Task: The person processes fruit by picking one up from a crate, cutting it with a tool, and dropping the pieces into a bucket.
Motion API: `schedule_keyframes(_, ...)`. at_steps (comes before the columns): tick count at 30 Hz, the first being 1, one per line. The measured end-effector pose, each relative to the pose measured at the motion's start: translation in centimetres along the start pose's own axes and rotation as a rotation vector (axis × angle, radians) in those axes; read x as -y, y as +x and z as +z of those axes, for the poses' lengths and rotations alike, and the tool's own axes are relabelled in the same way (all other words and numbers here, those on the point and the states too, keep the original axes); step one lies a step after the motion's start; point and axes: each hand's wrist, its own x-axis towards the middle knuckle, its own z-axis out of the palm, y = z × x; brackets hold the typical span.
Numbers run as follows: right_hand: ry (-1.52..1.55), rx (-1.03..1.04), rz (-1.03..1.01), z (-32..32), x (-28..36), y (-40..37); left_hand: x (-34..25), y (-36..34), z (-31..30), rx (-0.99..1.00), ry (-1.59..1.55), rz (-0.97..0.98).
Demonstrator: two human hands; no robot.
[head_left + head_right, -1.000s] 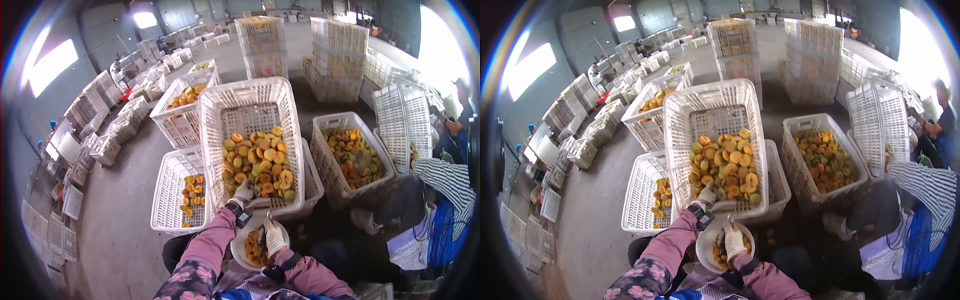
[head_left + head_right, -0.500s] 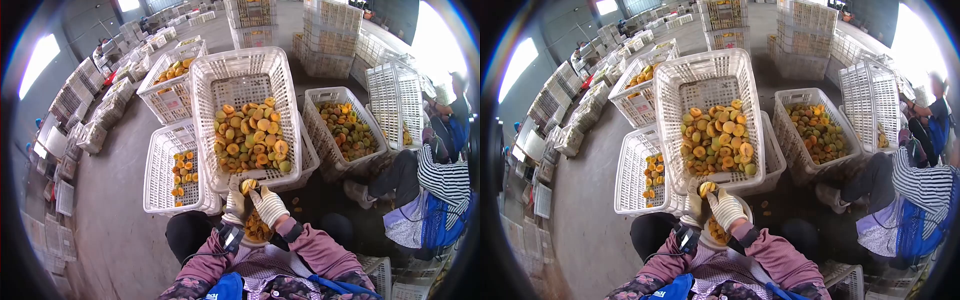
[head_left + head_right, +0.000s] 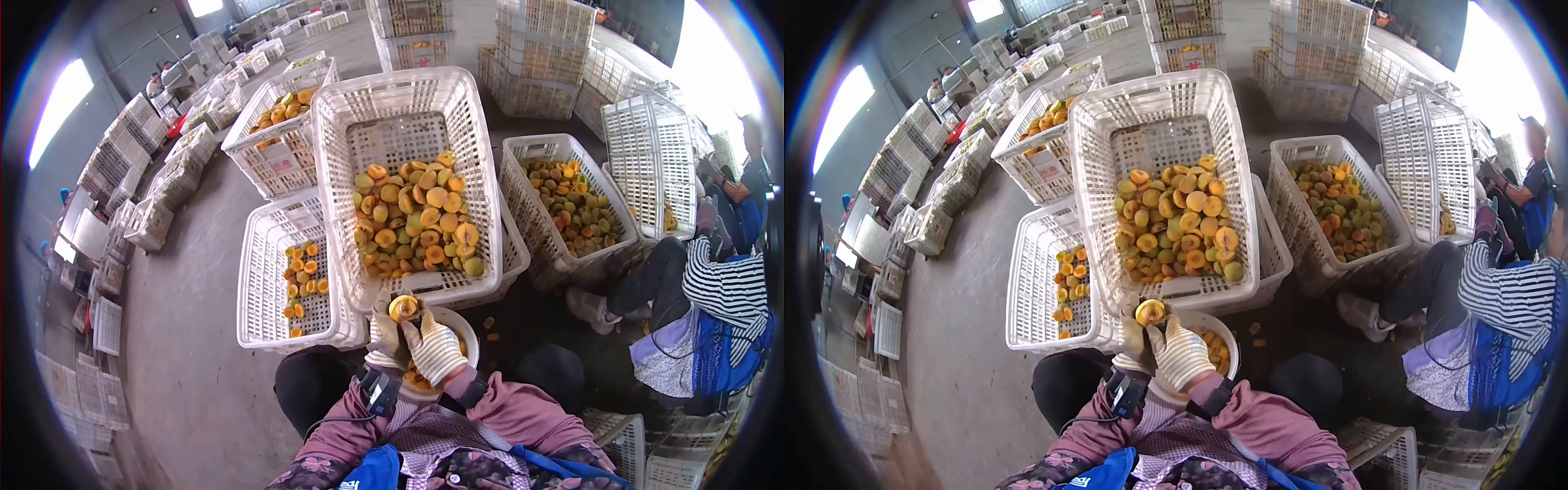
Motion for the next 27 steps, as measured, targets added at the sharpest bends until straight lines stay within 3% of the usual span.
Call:
schedule_keyframes(3,0.021,0.058,0.04,-0.4,0.2,-0.3,0.5,-0.1,-0.6,0.026,0.04,0.027)
schedule_keyframes(5,-0.022,0.108,0.066,-1.0,0.4,-0.4,1.4,-0.2,-0.1,-0.054,0.073,0.238)
schedule_keyframes(6,-0.018,0.107,0.073,-1.0,0.2,-0.6,1.3,-0.4,-0.2,-0.055,0.077,0.231)
schedule_keyframes(8,0.078,0.116,0.004,-0.7,-0.4,-0.8,0.4,-1.3,0.3,-0.015,0.403,0.251)
schedule_keyframes(9,0.11,0.171,-0.026,-0.5,-0.8,-0.9,1.2,-0.2,-2.0,-0.01,0.564,0.412)
schedule_keyframes(10,0.122,0.168,-0.016,-0.2,-1.2,-0.9,0.8,-0.5,-1.8,-0.009,0.576,0.402)
schedule_keyframes(12,0.273,0.24,-0.09,0.2,-2.1,-1.2,0.1,-0.9,-1.3,0.122,0.372,0.16)
schedule_keyframes(13,0.034,0.339,-0.056,-2.0,-0.3,-1.2,0.2,-1.1,-0.7,0.06,0.375,0.181)
schedule_keyframes(16,0.091,0.366,-0.004,-1.2,-1.1,-0.9,0.4,-0.6,-1.4,0.078,0.441,0.188)
schedule_keyframes(17,0.304,0.362,0.005,-1.3,-0.8,-0.8,-0.6,-0.6,-1.8,0.172,0.581,0.122)
schedule_keyframes(18,0.46,0.606,0.296,-2.1,-0.8,-0.7,-0.8,-0.6,-2.0,0.162,0.587,0.117)
schedule_keyframes(20,0.183,0.515,0.026,-0.7,-2.1,-0.3,-1.1,-0.8,-2.1,0.365,0.843,0.182)
schedule_keyframes(21,0.193,0.528,0.028,-0.2,-2.8,-0.3,-0.4,-1.3,-2.1,0.298,0.75,0.214)
schedule_keyframes(23,0.311,0.778,0.376,-1.7,-1.9,0.3,-0.4,-1.3,-2.8,0.28,0.835,0.208)
schedule_keyframes(24,0.316,0.781,0.376,-0.7,-2.4,0.1,-0.4,-1.1,-3.1,0.274,0.913,0.205)
schedule_keyframes(25,0.338,0.553,0.19,1.3,-3.4,-0.4,-0.4,-0.9,-3.3,0.247,0.671,0.053)
schedule_keyframes(26,0.356,0.323,0.005,3.1,-4.4,-0.7,0.6,-1.0,-2.5,0.067,0.432,0.095)
schedule_keyframes(27,0.224,0.27,-0.053,4.3,-5.4,-0.7,0.4,-0.6,-3.0,0.087,0.579,0.115)
